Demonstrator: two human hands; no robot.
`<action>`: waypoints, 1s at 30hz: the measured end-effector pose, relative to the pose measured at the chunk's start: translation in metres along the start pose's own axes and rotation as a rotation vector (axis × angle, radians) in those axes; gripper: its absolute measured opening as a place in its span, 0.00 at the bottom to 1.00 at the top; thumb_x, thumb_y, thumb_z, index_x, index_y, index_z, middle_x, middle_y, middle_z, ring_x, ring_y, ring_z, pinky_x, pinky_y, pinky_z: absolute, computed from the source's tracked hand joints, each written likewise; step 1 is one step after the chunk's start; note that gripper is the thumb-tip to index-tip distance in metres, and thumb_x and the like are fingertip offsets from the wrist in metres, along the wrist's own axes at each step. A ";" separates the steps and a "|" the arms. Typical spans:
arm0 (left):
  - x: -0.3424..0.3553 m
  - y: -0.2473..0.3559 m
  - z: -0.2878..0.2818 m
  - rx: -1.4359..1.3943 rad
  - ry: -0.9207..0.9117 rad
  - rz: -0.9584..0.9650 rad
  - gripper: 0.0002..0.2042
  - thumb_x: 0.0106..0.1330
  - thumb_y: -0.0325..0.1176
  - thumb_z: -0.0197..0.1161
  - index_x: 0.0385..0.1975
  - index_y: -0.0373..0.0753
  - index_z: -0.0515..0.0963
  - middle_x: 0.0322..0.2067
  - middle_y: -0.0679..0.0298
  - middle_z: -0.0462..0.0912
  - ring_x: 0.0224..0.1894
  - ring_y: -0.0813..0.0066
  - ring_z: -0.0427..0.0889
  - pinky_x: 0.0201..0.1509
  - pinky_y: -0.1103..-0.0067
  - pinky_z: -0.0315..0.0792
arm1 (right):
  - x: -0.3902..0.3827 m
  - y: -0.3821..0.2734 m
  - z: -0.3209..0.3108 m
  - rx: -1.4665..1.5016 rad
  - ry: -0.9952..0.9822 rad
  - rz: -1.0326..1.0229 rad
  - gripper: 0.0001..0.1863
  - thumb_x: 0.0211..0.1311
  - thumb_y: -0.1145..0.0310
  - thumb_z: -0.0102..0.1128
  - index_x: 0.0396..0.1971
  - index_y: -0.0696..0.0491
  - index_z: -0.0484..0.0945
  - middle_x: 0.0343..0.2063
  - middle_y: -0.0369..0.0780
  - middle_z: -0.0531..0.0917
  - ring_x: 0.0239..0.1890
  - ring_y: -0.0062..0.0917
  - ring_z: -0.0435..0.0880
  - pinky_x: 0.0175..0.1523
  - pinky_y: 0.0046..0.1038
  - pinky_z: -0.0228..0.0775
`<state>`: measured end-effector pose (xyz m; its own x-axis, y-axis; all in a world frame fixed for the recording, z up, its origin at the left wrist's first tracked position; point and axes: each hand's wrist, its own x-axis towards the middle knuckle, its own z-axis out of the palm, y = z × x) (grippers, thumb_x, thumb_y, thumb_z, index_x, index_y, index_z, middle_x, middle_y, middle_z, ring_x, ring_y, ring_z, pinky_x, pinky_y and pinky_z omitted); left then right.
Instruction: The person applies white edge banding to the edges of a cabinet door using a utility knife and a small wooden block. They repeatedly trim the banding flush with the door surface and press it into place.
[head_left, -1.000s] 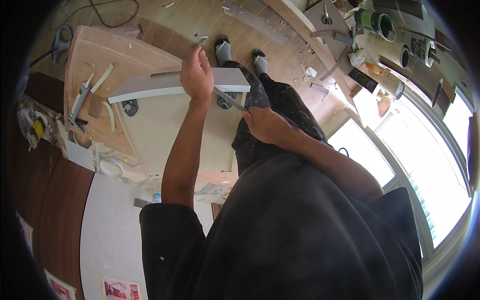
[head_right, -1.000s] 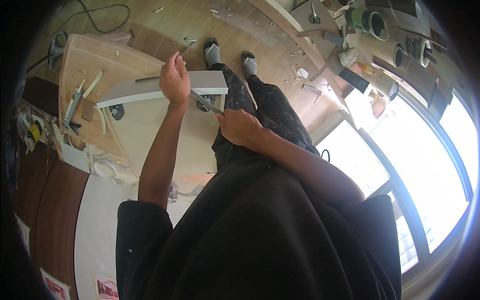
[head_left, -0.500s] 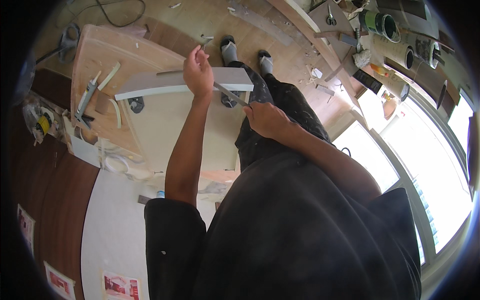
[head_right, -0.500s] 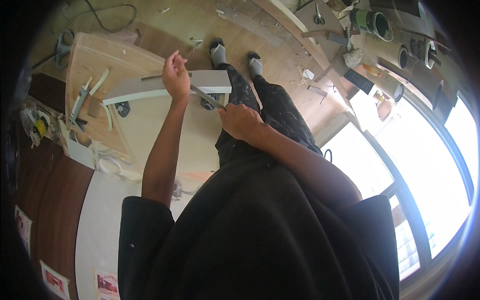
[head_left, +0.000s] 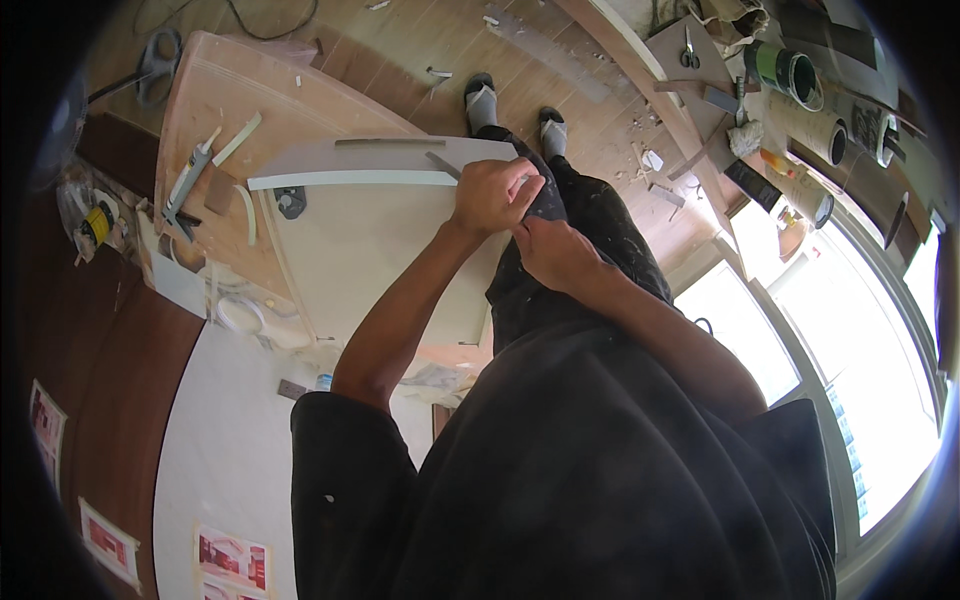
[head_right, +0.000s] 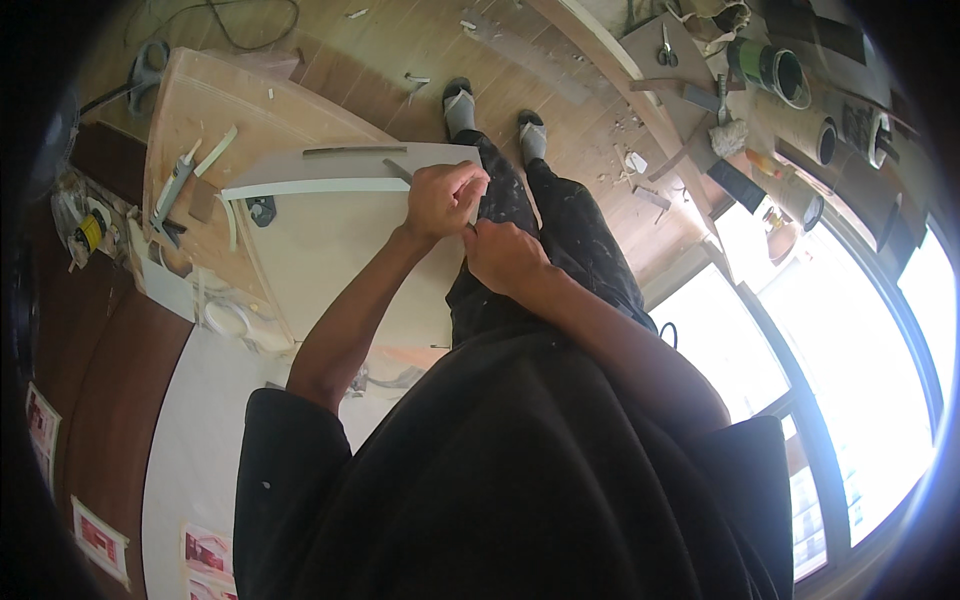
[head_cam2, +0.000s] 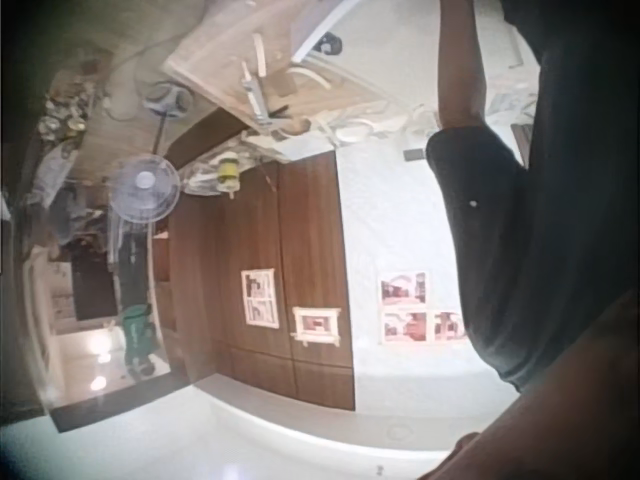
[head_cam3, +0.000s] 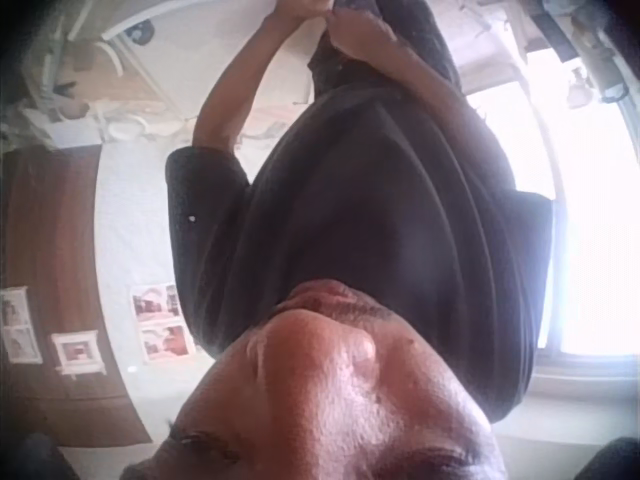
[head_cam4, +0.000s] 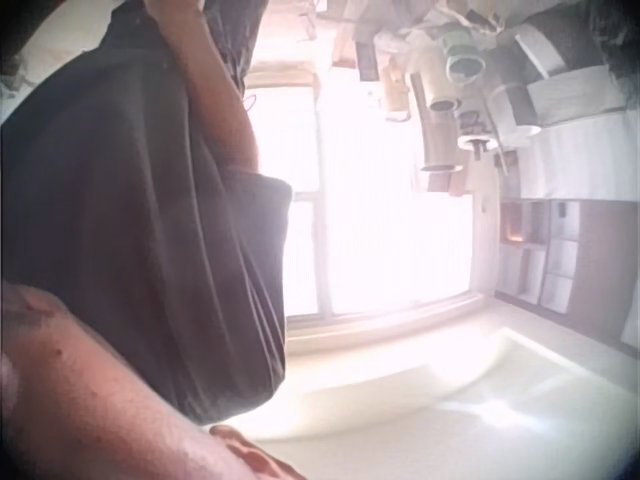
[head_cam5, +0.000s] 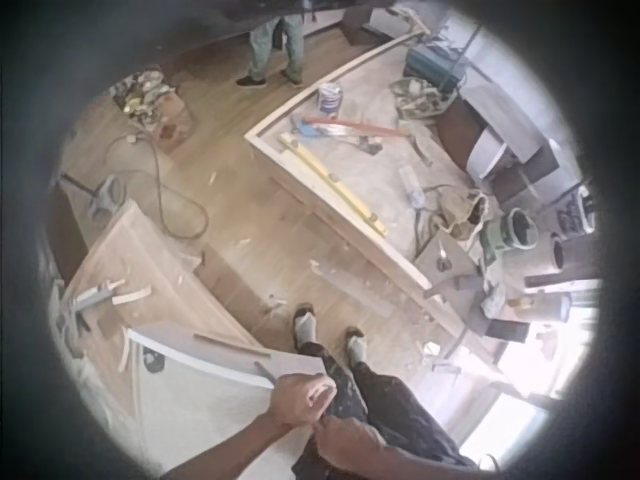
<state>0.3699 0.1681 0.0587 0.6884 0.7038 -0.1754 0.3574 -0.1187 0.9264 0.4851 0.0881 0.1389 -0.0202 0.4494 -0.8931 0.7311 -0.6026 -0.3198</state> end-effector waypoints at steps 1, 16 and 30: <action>0.000 -0.003 -0.001 0.013 0.025 0.016 0.10 0.64 0.37 0.58 0.26 0.38 0.79 0.15 0.59 0.75 0.19 0.61 0.76 0.24 0.70 0.69 | 0.002 -0.001 -0.001 -0.005 0.007 -0.002 0.24 0.71 0.54 0.43 0.34 0.61 0.79 0.33 0.58 0.83 0.40 0.53 0.83 0.50 0.47 0.75; 0.001 0.020 0.007 0.018 0.081 -0.008 0.13 0.64 0.42 0.60 0.25 0.39 0.77 0.14 0.58 0.73 0.20 0.57 0.76 0.26 0.66 0.68 | -0.006 0.005 -0.015 0.049 0.014 -0.150 0.20 0.69 0.59 0.45 0.32 0.62 0.78 0.30 0.59 0.81 0.38 0.53 0.82 0.47 0.51 0.73; -0.032 0.032 0.033 -0.129 -0.034 0.132 0.32 0.57 0.66 0.58 0.38 0.36 0.80 0.22 0.64 0.81 0.25 0.61 0.81 0.31 0.68 0.72 | -0.032 0.023 -0.014 0.146 -0.042 -0.060 0.15 0.60 0.66 0.49 0.44 0.56 0.73 0.34 0.53 0.83 0.40 0.51 0.82 0.47 0.47 0.75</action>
<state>0.3801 0.1187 0.0828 0.7459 0.6635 -0.0582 0.1801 -0.1168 0.9767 0.5120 0.0689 0.1649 -0.0913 0.4611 -0.8826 0.6208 -0.6667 -0.4125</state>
